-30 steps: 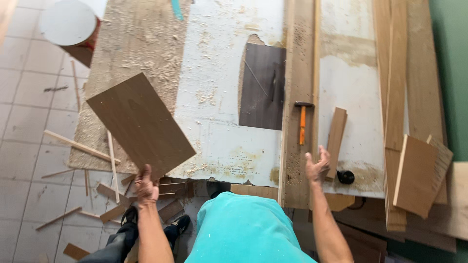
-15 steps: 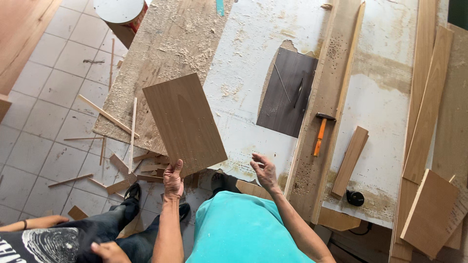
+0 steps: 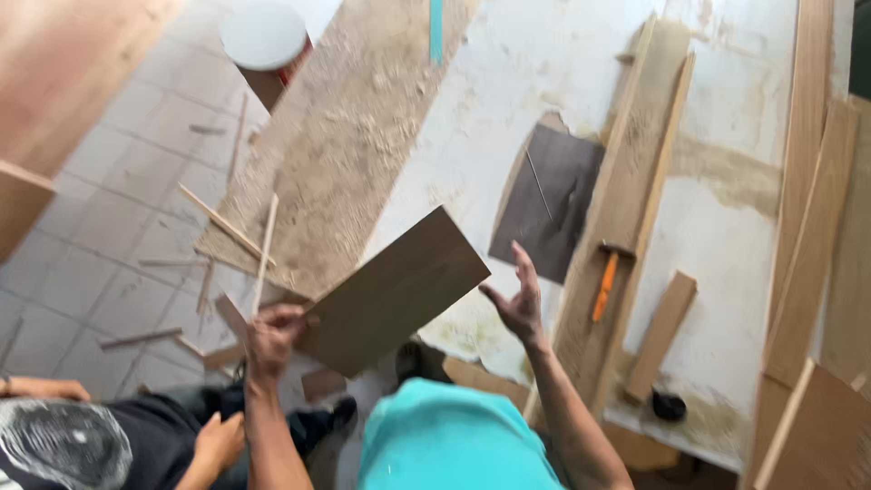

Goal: The person taps a wood plank into position with a hammer, measures distances with a tape measure, and uses a table saw to cut wood pieces into smaller segments, handling multiple wood planks and pieces over the course of the task.

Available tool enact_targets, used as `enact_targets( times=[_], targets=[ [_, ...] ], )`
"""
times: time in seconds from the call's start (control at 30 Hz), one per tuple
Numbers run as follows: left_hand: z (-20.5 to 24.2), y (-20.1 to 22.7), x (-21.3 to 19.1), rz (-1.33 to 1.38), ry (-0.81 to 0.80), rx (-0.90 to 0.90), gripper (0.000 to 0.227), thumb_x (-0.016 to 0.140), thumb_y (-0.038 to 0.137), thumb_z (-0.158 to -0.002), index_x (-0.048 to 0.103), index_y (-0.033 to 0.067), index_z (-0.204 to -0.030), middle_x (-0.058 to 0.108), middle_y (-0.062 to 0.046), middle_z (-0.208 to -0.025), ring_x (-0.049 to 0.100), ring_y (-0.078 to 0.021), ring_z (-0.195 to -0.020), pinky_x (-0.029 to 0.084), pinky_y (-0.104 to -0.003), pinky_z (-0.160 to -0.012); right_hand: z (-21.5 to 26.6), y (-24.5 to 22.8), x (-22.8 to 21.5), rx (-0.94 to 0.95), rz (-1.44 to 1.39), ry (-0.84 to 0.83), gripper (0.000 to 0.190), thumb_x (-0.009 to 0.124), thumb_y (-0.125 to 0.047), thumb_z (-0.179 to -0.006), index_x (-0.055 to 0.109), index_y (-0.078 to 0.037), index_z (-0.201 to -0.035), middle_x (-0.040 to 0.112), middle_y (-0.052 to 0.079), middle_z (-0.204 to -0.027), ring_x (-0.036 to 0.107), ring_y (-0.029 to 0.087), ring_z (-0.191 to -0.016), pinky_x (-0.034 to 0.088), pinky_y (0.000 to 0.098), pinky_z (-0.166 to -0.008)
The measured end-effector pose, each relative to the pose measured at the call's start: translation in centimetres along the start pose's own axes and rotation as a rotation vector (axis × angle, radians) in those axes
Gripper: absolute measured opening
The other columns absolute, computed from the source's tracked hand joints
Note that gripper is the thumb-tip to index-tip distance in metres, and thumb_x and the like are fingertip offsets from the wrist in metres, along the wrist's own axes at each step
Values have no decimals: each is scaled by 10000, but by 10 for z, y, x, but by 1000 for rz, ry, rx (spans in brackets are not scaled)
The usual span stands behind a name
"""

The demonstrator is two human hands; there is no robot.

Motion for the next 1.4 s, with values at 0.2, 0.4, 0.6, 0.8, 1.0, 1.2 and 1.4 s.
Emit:
enact_targets(
  times=[0.2, 0.4, 0.6, 0.8, 1.0, 1.2, 1.4],
  targets=[
    [-30, 85, 44, -39, -91, 43, 298, 993, 153, -569, 778, 154, -775, 717, -12, -647, 595, -56, -629, 455, -186, -613, 43, 25, -4, 285, -589, -77, 519, 734, -135, -942, 563, -31, -1421, 760, 148, -985, 695, 149, -911, 570, 309, -831],
    [-62, 114, 145, 19, -296, 82, 204, 947, 117, -672, 774, 126, -781, 696, -21, -629, 589, -48, -611, 485, -190, -595, 121, 63, -8, 594, -594, 73, 281, 754, -122, -940, 741, -50, -1211, 805, 99, -923, 739, 133, -779, 629, 299, -693],
    [-81, 101, 248, -1, -269, 244, 97, 770, 267, -996, 807, 192, -948, 753, 3, -797, 660, -74, -747, 529, -218, -673, 190, 93, -27, 839, -726, 403, 237, 721, -164, -966, 735, -122, -1198, 777, 82, -919, 783, 239, -748, 667, 389, -623],
    [-22, 42, 293, -307, -97, 201, 399, 772, 385, -945, 680, 60, -1158, 684, -194, -1156, 649, -383, -1077, 544, -459, -851, 241, 95, 8, 988, -825, 848, 240, 690, -182, -984, 718, -134, -1218, 765, 72, -973, 772, 263, -764, 677, 412, -649],
    [56, -23, 281, -586, -871, -179, 802, 826, 444, -817, 495, 50, -1431, 721, -262, -1163, 714, -448, -1090, 571, -561, -921, 244, 88, 64, 1074, -926, 1188, 228, 676, -201, -998, 678, -163, -1223, 742, 73, -1028, 756, 267, -824, 676, 431, -701],
    [48, -29, 303, -592, -983, -61, 720, 808, 170, -818, 497, 97, -1463, 747, -163, -827, 767, -402, -922, 603, -523, -779, 246, 98, 77, 1119, -890, 1370, 326, 763, -204, -947, 631, -158, -1241, 678, 89, -1062, 725, 241, -896, 654, 430, -842],
    [51, -34, 322, -601, -1001, 61, 706, 776, 112, -834, 442, 84, -1456, 746, -193, -763, 770, -414, -847, 604, -566, -730, 250, 92, 82, 1183, -609, 1347, 251, 756, -125, -897, 662, -77, -1125, 737, 124, -910, 745, 196, -721, 648, 322, -609]
  ],
)
Point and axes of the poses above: each hand's wrist, its own z-axis away from the middle knuckle, its own x-axis out of the palm, y = z × x, the point moved 2 cm from there along -z, towards the middle knuckle
